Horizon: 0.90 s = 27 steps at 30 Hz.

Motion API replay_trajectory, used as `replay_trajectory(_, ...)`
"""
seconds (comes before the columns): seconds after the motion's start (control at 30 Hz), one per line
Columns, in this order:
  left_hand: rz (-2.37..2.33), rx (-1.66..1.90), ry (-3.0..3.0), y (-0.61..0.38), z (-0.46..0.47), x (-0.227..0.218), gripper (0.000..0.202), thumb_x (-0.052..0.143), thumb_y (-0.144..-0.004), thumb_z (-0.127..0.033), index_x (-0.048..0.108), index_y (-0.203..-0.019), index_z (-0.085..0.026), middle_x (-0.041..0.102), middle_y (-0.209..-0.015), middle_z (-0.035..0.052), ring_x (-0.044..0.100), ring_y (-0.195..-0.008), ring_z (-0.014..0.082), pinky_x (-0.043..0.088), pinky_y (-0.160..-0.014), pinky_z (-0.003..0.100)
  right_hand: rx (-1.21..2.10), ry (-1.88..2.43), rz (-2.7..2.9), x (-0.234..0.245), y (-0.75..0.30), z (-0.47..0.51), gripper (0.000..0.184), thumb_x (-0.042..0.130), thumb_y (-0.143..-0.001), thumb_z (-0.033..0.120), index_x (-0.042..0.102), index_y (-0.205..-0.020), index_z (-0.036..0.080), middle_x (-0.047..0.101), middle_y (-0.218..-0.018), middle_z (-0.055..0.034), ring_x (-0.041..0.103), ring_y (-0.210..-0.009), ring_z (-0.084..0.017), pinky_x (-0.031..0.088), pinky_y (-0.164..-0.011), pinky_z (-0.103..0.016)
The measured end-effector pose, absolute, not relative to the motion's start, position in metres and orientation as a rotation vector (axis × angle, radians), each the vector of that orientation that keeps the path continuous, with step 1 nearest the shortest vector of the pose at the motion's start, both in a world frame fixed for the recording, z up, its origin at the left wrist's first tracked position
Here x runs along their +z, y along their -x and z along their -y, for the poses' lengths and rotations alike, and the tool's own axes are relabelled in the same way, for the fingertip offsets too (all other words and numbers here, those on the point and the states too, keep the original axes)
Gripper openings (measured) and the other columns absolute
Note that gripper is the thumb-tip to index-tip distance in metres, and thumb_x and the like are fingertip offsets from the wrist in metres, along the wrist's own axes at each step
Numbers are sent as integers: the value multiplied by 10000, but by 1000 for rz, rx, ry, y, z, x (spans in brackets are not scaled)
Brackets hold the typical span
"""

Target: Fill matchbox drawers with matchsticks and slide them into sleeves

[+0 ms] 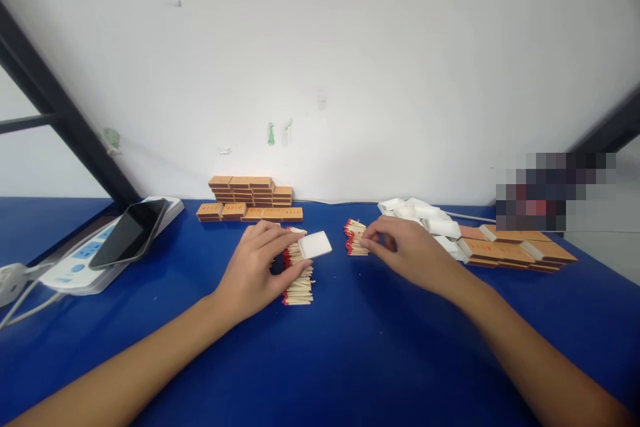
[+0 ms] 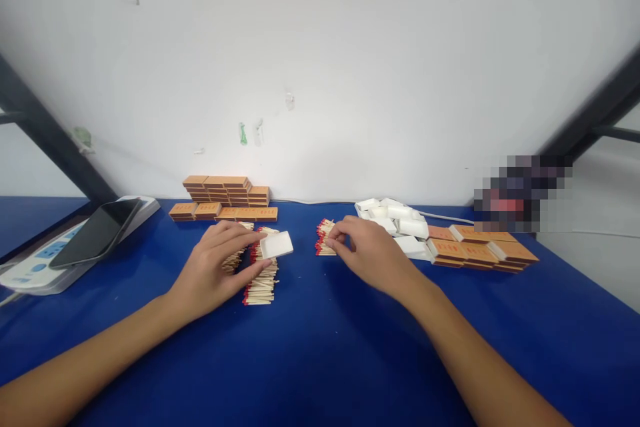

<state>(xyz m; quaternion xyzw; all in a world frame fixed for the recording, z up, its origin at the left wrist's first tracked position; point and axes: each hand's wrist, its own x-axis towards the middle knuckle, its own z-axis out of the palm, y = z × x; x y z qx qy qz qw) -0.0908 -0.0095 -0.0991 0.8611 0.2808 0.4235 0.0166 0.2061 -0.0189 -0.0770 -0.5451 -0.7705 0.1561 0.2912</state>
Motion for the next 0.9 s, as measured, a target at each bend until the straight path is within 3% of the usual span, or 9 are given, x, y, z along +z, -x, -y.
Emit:
replay_trajectory(0.47, -873, 1279, -2755, 91, 8, -103, 293, 732, -1032, -337, 681, -1276, -183, 671, -1144, 80, 568, -1057, 282, 473, -960, 462, 538, 1460, 2277, -89, -217, 8, 137, 652, -920, 329, 718, -849, 232, 638, -802, -14, 525, -677, -153, 401, -632, -287)
replay_trajectory(0.9, -862, 1227, -2776, 92, 7, -104, 310, 781, -997, -305, 682, -1258, -170, 673, -1102, 74, 569, -1032, 283, 460, -935, 445, 514, 1476, 2345, -92, -224, 6, 251, 563, -983, 397, 675, -849, 217, 630, -809, -36, 532, -678, -170, 399, -622, -309)
